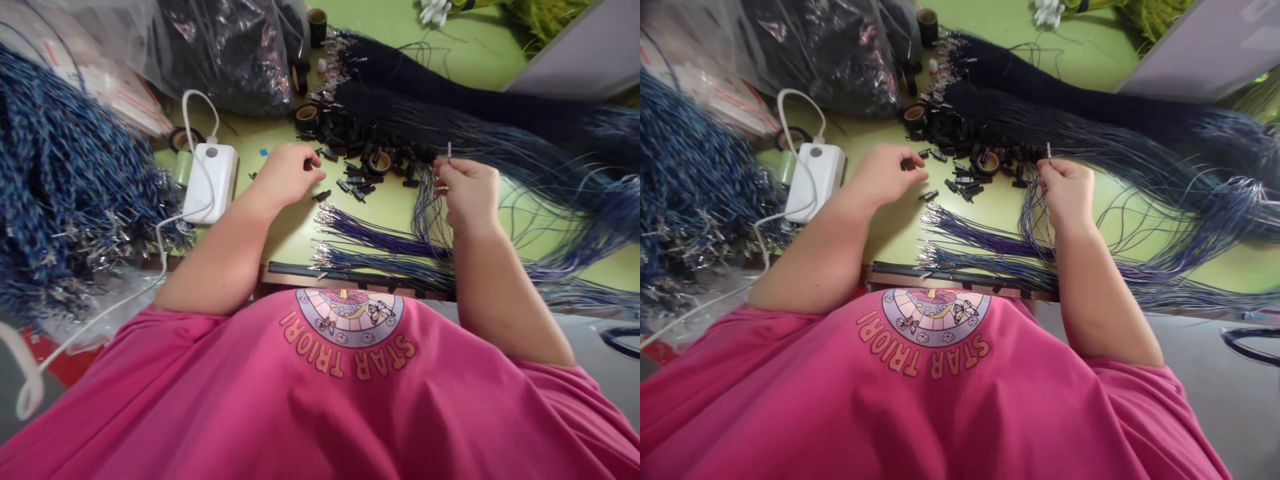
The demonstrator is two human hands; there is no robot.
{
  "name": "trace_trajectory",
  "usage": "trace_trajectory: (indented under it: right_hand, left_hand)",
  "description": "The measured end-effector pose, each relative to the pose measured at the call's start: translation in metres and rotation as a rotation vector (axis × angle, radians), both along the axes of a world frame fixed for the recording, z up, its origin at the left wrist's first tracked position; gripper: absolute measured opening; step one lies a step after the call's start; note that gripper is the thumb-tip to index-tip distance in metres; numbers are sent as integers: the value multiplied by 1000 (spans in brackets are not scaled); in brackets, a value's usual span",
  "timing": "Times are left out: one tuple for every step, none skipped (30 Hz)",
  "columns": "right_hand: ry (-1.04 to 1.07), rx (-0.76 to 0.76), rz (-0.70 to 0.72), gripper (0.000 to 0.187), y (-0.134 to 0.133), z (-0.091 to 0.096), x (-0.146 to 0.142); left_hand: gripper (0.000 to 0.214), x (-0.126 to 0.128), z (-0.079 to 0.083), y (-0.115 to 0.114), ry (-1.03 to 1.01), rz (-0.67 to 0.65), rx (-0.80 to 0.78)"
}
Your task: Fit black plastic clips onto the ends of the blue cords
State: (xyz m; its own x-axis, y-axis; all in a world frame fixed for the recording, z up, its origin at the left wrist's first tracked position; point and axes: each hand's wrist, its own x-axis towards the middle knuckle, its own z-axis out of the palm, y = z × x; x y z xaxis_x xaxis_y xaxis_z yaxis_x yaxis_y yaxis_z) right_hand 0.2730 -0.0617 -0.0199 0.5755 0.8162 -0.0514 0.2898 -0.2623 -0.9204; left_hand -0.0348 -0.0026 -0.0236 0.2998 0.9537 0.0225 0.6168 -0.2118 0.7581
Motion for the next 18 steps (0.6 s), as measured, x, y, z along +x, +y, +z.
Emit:
trace_trajectory:
  right_hand:
    - [-24,37,-20,18,0,0,3]
    - [-59,95,-18,18,-3,1,4]
    - [-98,157,12,17,-7,4,1]
    - [-134,203,64,16,-13,9,-4]
    - [-168,229,141,16,-19,14,-12]
    - [-196,226,235,16,-26,20,-21]
    - [-221,191,336,16,-33,25,-32]
    - [-245,156,425,17,-39,30,-43]
    - [-263,126,503,18,-45,33,-54]
    - [-275,103,564,18,-49,35,-64]
    - [-282,89,605,20,-52,35,-72]
    - [-285,79,631,20,-54,33,-78]
    - [-285,77,642,21,-55,31,-83]
    - [-282,79,645,22,-56,28,-85]
    - [-278,86,645,23,-57,25,-86]
    - [-276,97,645,23,-58,23,-87]
    - [-277,113,642,24,-58,21,-87]
    - [-284,131,638,24,-59,20,-86]
  left_hand:
    - [17,-1,-6,2,25,-44,-6]
    - [18,-1,-12,3,49,-89,-7]
    - [18,0,-17,2,78,-130,-8]
    - [17,1,-20,1,114,-161,-8]
    - [15,3,-21,-1,151,-177,-12]
    - [13,4,-21,-3,177,-180,-17]
    - [11,6,-18,-5,178,-173,-21]
    - [10,7,-14,-8,149,-161,-21]
    - [9,8,-8,-10,99,-148,-20]
    - [9,9,-2,-13,38,-140,-19]
    - [10,10,5,-16,-20,-140,-24]
    - [12,11,12,-19,-65,-152,-39]
    - [15,12,18,-22,-102,-171,-57]
    - [18,14,23,-25,-135,-189,-77]
    - [20,15,27,-28,-165,-207,-95]
    - [22,17,29,-30,-195,-223,-110]
    - [23,18,31,-32,-221,-240,-123]
    - [23,19,31,-34,-241,-257,-134]
